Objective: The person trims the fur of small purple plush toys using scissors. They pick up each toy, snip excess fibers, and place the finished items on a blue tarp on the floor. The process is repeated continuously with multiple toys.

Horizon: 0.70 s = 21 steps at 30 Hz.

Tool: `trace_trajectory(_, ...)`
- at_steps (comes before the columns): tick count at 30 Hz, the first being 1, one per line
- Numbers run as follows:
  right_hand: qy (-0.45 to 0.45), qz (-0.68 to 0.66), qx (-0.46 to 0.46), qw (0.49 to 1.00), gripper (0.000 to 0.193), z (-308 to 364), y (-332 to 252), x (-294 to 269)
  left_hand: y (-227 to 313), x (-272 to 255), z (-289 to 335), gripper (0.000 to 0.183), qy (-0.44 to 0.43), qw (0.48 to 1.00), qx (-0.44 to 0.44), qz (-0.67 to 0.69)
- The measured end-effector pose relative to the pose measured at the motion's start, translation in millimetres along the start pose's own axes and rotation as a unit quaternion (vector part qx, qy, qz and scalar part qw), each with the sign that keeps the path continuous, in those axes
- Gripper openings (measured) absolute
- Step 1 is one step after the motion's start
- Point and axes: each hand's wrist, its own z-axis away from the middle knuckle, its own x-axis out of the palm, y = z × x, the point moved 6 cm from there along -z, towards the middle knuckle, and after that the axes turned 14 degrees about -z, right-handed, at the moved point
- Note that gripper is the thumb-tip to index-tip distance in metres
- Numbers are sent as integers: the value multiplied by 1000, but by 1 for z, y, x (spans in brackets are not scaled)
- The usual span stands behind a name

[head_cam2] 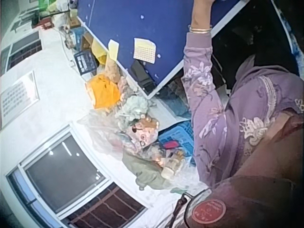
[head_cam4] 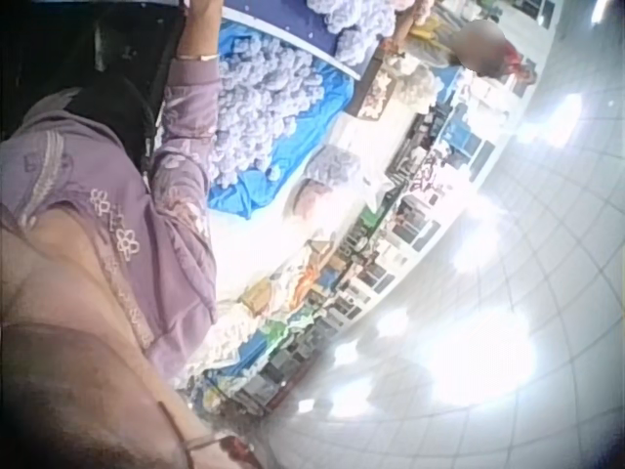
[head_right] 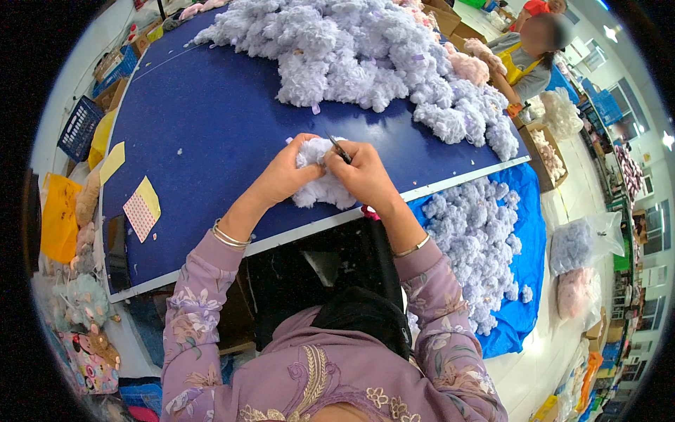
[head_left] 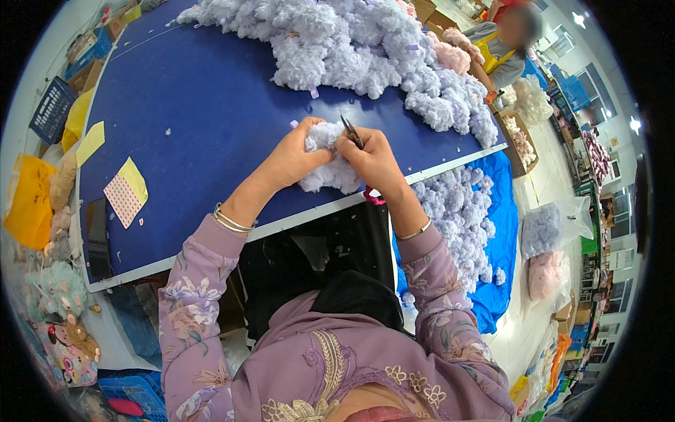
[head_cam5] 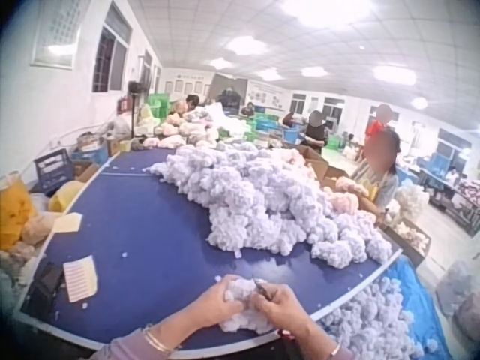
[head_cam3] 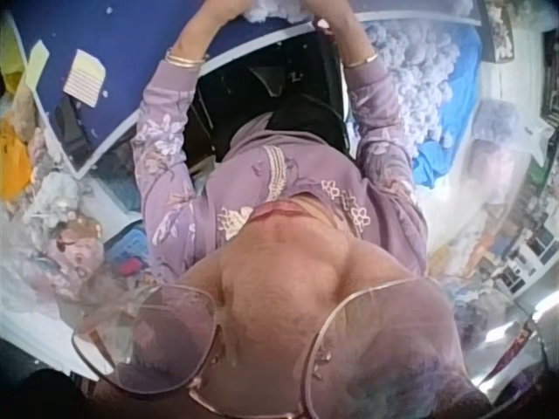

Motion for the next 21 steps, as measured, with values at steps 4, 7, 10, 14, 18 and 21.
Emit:
trace_trajectory(4,1,48,-15,999,23,2,15,6,0,2,-1,38,25,992,2,-126)
trace_trajectory(7,7,101,-14,995,24,-2,13,9,-8,-2,-3,38,25,995,-7,-100)
trace_trajectory(10,33,78,33,996,27,-7,9,0,-11,-6,-4,41,26,998,-43,-25)
trace_trajectory(14,12,149,-18,989,34,2,-12,-16,-9,-8,-5,44,33,999,-43,-4)
trace_trajectory(18,-47,306,22,951,34,19,-38,-10,-8,-8,-4,43,34,997,-60,18)
trace_trajectory(21,-71,378,-9,923,33,25,-41,-3,-12,-7,-6,42,43,997,-56,25)
